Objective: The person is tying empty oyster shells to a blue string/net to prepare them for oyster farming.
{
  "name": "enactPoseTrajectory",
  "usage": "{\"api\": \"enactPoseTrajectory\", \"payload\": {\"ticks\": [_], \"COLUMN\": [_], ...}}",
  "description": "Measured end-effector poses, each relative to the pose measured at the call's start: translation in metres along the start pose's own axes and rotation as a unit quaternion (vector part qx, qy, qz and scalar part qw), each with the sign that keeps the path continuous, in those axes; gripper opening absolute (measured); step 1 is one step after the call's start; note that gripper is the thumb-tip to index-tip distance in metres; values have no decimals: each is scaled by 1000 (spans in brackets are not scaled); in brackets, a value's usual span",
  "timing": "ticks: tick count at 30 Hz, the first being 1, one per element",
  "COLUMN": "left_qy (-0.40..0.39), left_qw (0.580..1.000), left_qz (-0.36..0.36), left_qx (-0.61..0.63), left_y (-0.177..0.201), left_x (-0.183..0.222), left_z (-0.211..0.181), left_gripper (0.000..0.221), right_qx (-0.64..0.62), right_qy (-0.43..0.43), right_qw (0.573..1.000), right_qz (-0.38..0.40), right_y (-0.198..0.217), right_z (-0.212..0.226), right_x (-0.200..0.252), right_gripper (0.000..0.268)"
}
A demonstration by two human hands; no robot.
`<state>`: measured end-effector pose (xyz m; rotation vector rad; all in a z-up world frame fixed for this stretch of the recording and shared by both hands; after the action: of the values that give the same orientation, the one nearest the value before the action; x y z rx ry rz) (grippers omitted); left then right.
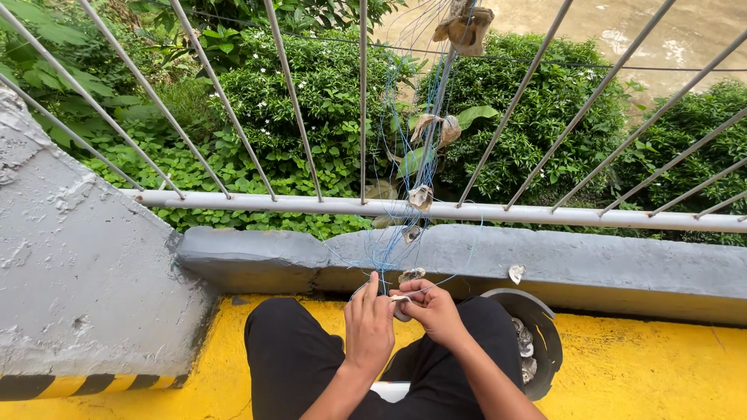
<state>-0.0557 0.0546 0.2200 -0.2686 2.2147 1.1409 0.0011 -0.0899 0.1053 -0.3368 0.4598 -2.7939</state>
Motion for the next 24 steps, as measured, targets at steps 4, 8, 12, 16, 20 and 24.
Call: {"api": "enactPoseTrajectory", "payload": {"ticks": [4, 8, 12, 16, 20, 24], "left_qy": [-2, 48, -20, -54, -11, -113], "left_qw": [1000, 991, 953, 870, 799, 820], "left_qz": [-20, 117, 172, 278, 370, 381], "left_qx": [-8, 39, 250, 404, 474, 411], "left_y": [6, -3, 18, 9, -19, -23], "left_x": [14, 38, 51, 76, 99, 112], "left_z": [-5, -5, -34, -55, -54, -54], "left_gripper": [13, 16, 11, 16, 15, 15], "right_qx": [179, 275, 381, 360, 150, -121], "right_qy": [69, 113, 176, -30, -153, -267], "right_qw": [973, 929, 865, 874, 940, 941], "right_qz": [-127, -222, -276, -326, -267, -169], "right_y": [13, 20, 56, 70, 84, 51], "right_z": [-2, 29, 25, 17, -44, -53], "right_x": [4, 4, -11, -16, -19, -3], "right_gripper": [22, 18, 16, 30, 32, 32]}}
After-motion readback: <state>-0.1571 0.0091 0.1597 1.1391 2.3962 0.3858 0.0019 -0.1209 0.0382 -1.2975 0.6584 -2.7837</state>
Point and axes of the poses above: each hand's wrist, its own x-axis away from the middle knuckle, its own y-axis out of the back of the hand, z = x × y, the point moved 6 cm from there along -x, towards the middle knuckle, and after that the axes turned 1 degree about x, right-handed, at the moved point
